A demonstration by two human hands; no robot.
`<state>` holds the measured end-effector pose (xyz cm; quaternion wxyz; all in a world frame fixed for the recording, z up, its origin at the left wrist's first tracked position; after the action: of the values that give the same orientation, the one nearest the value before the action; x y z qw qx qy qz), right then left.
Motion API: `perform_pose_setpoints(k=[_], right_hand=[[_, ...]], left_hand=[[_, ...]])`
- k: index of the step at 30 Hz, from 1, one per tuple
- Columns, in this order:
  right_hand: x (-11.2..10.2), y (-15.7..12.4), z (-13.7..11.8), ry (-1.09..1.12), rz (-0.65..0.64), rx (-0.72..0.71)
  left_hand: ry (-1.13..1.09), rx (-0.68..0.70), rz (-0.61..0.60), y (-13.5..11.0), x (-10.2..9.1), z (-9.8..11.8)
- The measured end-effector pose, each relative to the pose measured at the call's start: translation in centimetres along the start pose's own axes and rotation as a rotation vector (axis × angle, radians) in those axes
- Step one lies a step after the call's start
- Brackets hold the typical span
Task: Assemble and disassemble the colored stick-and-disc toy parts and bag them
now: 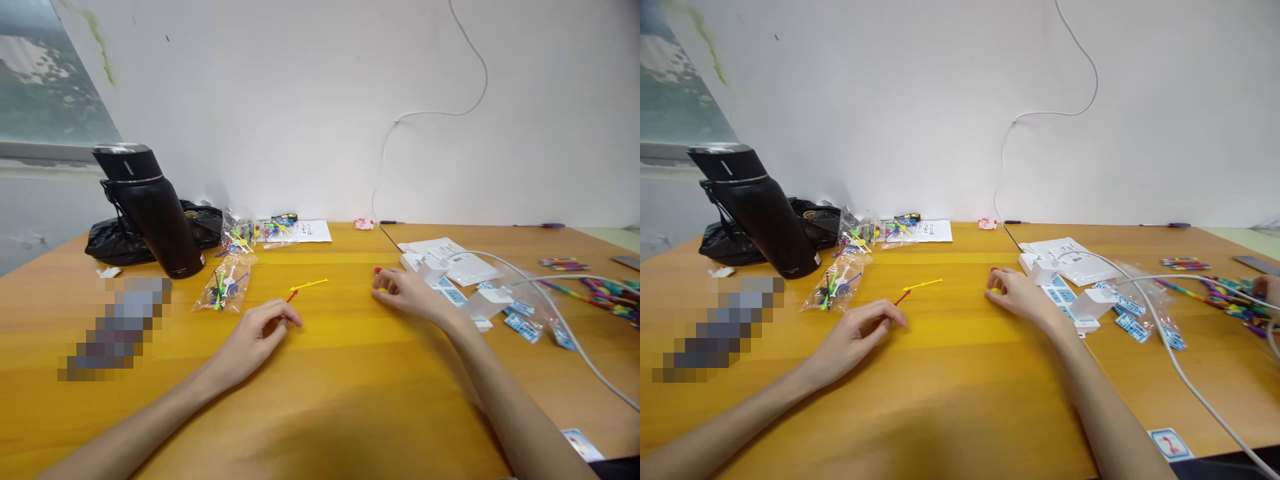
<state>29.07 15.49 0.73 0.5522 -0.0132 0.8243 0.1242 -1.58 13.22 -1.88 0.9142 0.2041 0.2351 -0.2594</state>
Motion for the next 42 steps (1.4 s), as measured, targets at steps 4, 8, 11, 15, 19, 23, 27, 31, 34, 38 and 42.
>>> perform_pose_setpoints(k=[4,8,11,15,19,23,27,31,34,38,42], right_hand=[[2.4,-0.1,-4.3,0.279,-0.097,-0.091],[4.7,-1.1,-11.1,0.644,-0.088,-0.27],[5.2,-2.1,-14.2,0.698,-0.054,-0.38],[4.9,-2.2,-14.6,0.65,-0.031,-0.415],[4.9,-0.9,-11.9,0.379,0.117,-0.298],[7.0,0.3,-9.9,0.061,0.068,-0.271],[7.4,0.3,-9.9,-0.01,0.039,-0.319],[6.8,0.2,-10.4,-0.014,0.087,-0.301],[6.7,0.3,-10.3,-0.04,0.108,-0.288],[6.6,0.5,-10.0,-0.099,0.131,-0.274],[6.3,0.6,-9.5,-0.135,0.116,-0.236]], left_hand=[[-0.169,-0.051,-0.003,-0.1,1.1,-0.3],[-0.512,-0.193,-0.045,-0.1,3.0,-1.1],[-0.646,-0.237,-0.039,0.1,3.7,-1.5],[-0.76,-0.276,0.032,0.3,3.4,-2.0],[-0.798,-0.332,0.035,0.2,3.4,-2.1],[-0.699,-0.334,-0.028,0.0,3.7,-1.8],[-0.635,-0.359,-0.056,-0.2,3.8,-2.1],[-0.642,-0.371,-0.041,-0.2,3.7,-2.4],[-0.708,-0.369,-0.02,0.0,3.7,-2.6],[-0.76,-0.393,0.001,0.1,3.8,-2.9],[-0.775,-0.416,0.02,0.0,3.7,-3.0]])
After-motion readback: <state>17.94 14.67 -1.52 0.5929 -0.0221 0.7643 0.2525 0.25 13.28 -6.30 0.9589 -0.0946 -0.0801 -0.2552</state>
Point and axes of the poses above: each hand's wrist, its own y-axis towards the middle knuckle, its own x-axis out of the palm, z = x × y, the point moved 7 cm from there along y, towards the middle knuckle
